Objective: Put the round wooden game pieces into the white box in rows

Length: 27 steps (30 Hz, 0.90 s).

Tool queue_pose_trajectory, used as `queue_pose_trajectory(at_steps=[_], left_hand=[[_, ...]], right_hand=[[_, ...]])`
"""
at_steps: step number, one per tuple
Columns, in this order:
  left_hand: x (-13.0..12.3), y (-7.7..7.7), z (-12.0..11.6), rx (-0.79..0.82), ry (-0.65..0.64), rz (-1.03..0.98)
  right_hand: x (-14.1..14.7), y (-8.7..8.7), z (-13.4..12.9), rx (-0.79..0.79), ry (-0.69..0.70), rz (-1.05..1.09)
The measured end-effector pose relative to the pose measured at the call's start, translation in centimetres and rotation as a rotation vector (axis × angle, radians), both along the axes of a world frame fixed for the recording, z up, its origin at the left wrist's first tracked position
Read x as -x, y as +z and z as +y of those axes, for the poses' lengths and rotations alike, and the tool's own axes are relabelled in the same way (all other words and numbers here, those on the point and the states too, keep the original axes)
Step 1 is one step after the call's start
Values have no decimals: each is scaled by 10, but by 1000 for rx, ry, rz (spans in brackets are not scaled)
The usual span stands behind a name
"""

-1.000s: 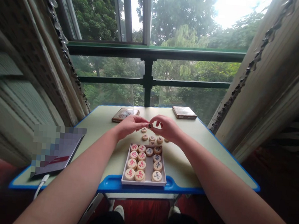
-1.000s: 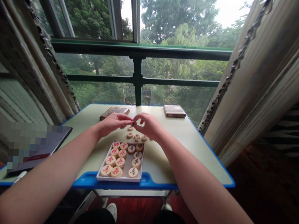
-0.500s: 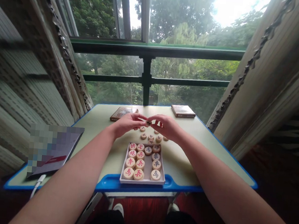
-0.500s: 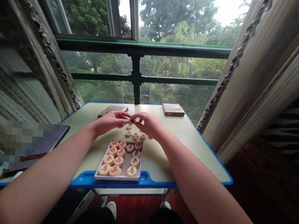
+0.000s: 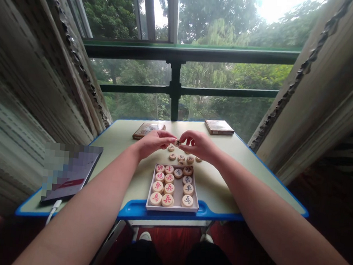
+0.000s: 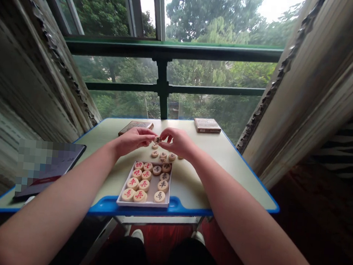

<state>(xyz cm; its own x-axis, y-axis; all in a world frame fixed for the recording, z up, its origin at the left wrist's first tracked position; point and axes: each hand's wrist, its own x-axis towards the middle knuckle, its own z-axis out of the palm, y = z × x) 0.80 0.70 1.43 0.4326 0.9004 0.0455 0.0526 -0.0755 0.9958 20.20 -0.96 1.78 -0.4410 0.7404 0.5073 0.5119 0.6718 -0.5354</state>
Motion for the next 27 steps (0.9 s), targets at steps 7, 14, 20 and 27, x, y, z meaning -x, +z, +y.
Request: queue_pose_trajectory(at_steps=[7,14,20,27], left_hand=[[-1,-2,1,49,-43,-86],[-1,0,-3,127,-120,-93],[0,2,-5,114,-142,-50],[0,3,-5,112,-157,-71]], right_hand=[[3,0,-2,-67,33,2],[1,-1,1,-122,-1,1],[-1,1,-2,-126,43,14],[3,1,-3,-99,46,46]])
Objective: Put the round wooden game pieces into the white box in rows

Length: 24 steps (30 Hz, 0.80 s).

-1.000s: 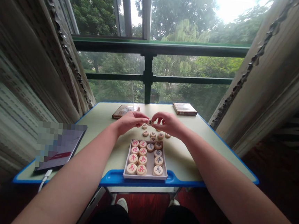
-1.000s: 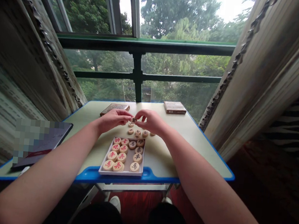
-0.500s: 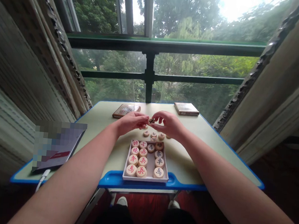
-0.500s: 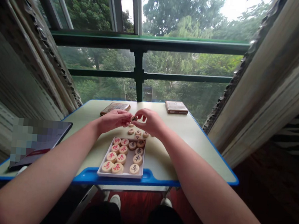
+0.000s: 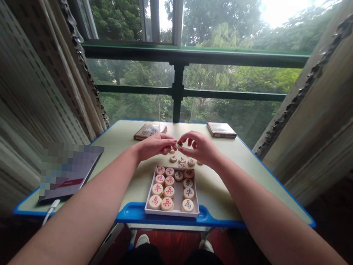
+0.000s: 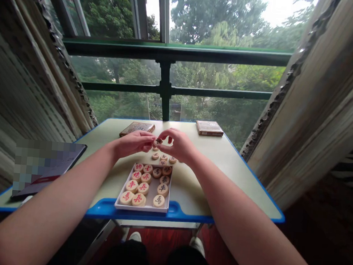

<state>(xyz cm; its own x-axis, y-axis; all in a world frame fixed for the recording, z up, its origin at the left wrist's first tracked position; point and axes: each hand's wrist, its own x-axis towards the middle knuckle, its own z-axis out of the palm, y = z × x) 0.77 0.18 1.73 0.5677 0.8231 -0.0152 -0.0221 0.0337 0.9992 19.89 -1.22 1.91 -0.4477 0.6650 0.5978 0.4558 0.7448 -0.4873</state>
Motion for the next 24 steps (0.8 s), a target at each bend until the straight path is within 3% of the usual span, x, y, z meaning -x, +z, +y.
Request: queue_pose_trajectory(at_steps=[7,15,20,24], left_hand=[[1,-6,2,66,-101,-23],[0,-2,-1,73,-86,-11],[5,0,4,59,4,73],[9,1,8,45,85,36]], right_hand=[[3,0,-5,-43,-4,-29],[3,8,-11,-49,17,-20],[-5,21,-19,144,53,-278],[-5,20,-26,245,76,-513]])
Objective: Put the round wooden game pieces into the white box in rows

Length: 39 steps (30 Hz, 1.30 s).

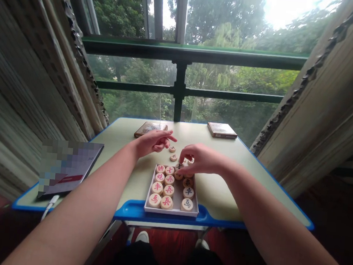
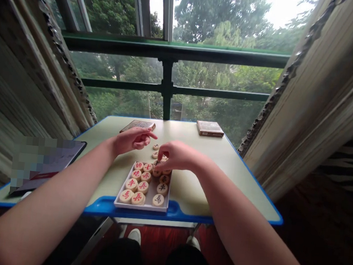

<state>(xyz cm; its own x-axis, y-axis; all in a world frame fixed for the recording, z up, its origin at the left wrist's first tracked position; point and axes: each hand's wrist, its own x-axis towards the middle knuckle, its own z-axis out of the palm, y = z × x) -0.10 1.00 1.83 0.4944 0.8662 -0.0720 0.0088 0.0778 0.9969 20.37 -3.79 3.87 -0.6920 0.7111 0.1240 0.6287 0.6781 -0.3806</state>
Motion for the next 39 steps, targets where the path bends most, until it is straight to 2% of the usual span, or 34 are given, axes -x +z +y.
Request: queue_pose_trajectory(at_steps=[6,13,22,24,26,29,31,32,34,36,39], left_hand=[[-1,1,-4,0,-64,19],[-2,2,-4,-31,33,-22],[-2,2,-4,-83,16,54],[-2,0,-2,-131,57,86],[-2,-3,1,-229,151,195],[-2,-12,7,-514,339,557],[-2,-18,9,-709,325,796],[-2,-20,10,-760,301,846],[-3,-23,10,-775,231,878],[-4,-22,9,-746,142,869],[-6,-20,4,-695,59,830]], right_hand=[[7,-7,-3,-37,8,-67],[5,-3,-5,8,-26,-106],[7,-1,-6,46,-17,-152],[7,-2,-6,47,-19,-152],[6,-1,-6,62,-13,-146],[1,4,-2,100,-28,-106],[-5,7,4,100,-99,-56],[-9,7,9,82,-164,-32],[-18,7,20,-5,-341,-18],[-27,4,29,-29,-491,-112],[-40,1,37,102,-541,-217]])
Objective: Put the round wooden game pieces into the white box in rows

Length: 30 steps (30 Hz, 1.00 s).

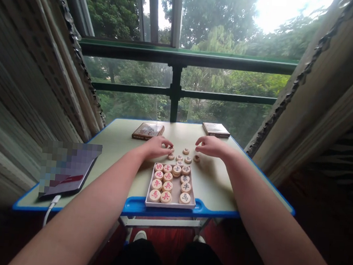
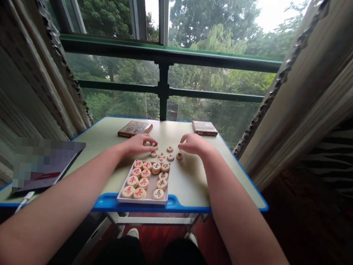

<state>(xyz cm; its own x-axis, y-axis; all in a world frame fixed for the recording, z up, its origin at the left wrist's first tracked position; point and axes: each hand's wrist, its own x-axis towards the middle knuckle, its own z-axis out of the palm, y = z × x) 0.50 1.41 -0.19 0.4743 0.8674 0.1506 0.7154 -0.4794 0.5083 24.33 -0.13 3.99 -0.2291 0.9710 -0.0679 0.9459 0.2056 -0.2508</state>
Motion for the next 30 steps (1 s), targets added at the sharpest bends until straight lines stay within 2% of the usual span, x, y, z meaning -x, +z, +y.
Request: queue_pose_trajectory(at_steps=[3,5,10,21,30], left_hand=[[-1,2,-5,56,5,-51],[-2,4,-7,88,17,-78],[-4,7,-10,126,49,-107],[-2,1,-5,171,47,-117],[-3,0,-3,173,41,-65]], right_hand=[[-8,1,-1,262,54,2],[-10,3,-3,349,87,-25],[-8,6,-5,342,135,-76],[2,10,-13,334,174,-23],[5,9,-14,223,149,-58]])
